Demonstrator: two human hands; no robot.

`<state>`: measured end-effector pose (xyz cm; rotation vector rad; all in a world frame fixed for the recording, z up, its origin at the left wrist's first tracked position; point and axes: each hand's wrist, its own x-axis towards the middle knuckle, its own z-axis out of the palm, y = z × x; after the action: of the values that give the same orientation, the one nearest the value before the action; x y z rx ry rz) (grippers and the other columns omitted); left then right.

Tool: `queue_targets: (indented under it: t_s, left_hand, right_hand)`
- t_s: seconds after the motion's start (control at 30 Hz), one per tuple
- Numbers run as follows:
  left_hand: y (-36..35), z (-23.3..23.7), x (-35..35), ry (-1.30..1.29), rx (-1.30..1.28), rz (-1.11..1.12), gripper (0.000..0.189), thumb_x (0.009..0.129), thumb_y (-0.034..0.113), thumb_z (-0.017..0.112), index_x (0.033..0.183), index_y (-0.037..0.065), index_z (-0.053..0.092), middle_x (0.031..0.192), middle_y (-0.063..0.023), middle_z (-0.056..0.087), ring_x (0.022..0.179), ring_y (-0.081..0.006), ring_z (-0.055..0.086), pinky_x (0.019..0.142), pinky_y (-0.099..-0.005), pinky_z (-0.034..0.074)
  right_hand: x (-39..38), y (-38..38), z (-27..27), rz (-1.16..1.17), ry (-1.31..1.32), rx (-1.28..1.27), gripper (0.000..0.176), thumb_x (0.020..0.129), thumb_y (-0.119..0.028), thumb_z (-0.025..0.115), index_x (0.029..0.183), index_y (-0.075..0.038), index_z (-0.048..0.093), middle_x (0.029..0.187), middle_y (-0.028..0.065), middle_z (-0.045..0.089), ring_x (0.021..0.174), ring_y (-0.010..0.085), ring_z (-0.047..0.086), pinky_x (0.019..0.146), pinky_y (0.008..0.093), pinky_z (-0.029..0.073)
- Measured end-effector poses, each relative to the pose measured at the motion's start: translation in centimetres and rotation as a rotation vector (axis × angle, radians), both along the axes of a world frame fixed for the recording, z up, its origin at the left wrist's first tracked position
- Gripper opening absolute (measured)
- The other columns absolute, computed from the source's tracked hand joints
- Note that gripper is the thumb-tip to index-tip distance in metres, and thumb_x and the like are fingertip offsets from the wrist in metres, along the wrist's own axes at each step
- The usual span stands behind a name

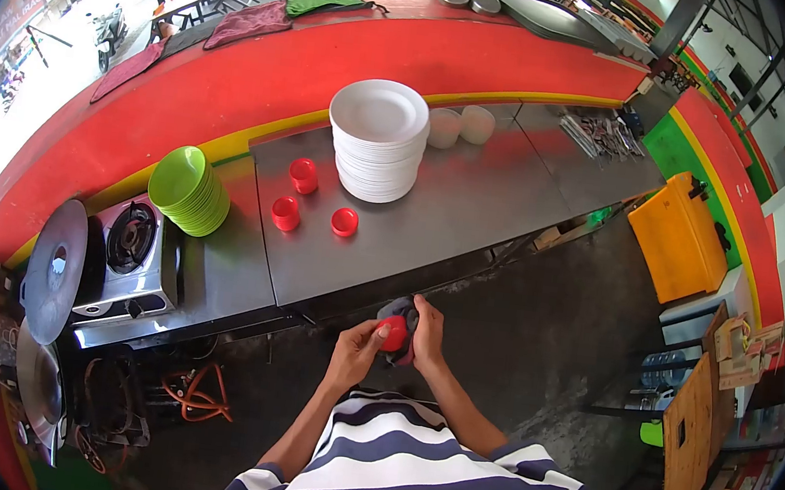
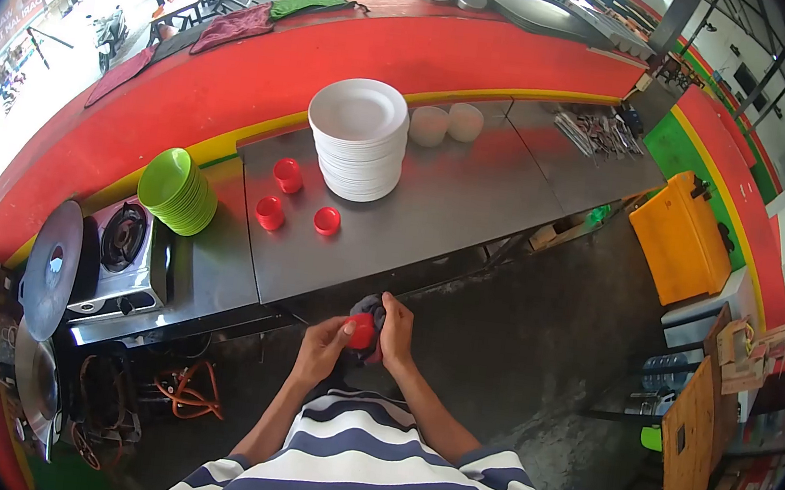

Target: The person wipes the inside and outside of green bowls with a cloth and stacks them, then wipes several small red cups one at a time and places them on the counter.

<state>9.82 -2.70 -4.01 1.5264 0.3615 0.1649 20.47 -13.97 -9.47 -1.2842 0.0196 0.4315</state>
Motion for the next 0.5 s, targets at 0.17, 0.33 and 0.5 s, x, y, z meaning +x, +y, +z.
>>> queue_targets:
  t_s: [0.17,0.33,0.5]
  left_hand:
    - [-4.0,-4.2,-2.9,0.177,0.068,-0.211,0.035,0.101,0.029,0.06,0.109,-0.004,0.067,0.08,0.0009,0.063,0.075,-0.0044,0.052,0.067,-0.023,0.044]
    - [-9.9,-7.3,-7.4,0.193,-0.297,-0.007,0.036,0.101,0.031,0.059,0.105,-0.004,0.067,0.084,-0.0001,0.065,0.079,-0.0041,0.055,0.073,-0.0221,0.045]
    - [-13.5,-7.9,-8.8,0.076,-0.262,0.159,0.04,0.102,0.034,0.057,0.107,-0.005,0.066,0.084,0.0018,0.063,0.08,-0.0041,0.053,0.074,-0.0217,0.043]
  right_hand:
    - [-2.7,-8.0,-4.6,0.406,-0.173,-0.402,0.038,0.101,-0.03,0.052,0.088,0.001,0.069,0.081,0.0025,0.065,0.077,0.0088,0.058,0.072,0.0263,0.047]
    - [-7.5,-10.9,-5.7,0.162,0.345,-0.048,0.039,0.1,-0.034,0.056,0.08,-0.002,0.066,0.071,-0.0021,0.058,0.067,0.0059,0.051,0.063,0.027,0.043]
    - [-7.6,-12.1,-6.5,0.099,0.214,-0.098,0.038,0.1,-0.033,0.055,0.083,-0.001,0.067,0.074,-0.0002,0.06,0.067,0.0086,0.052,0.062,0.0299,0.044]
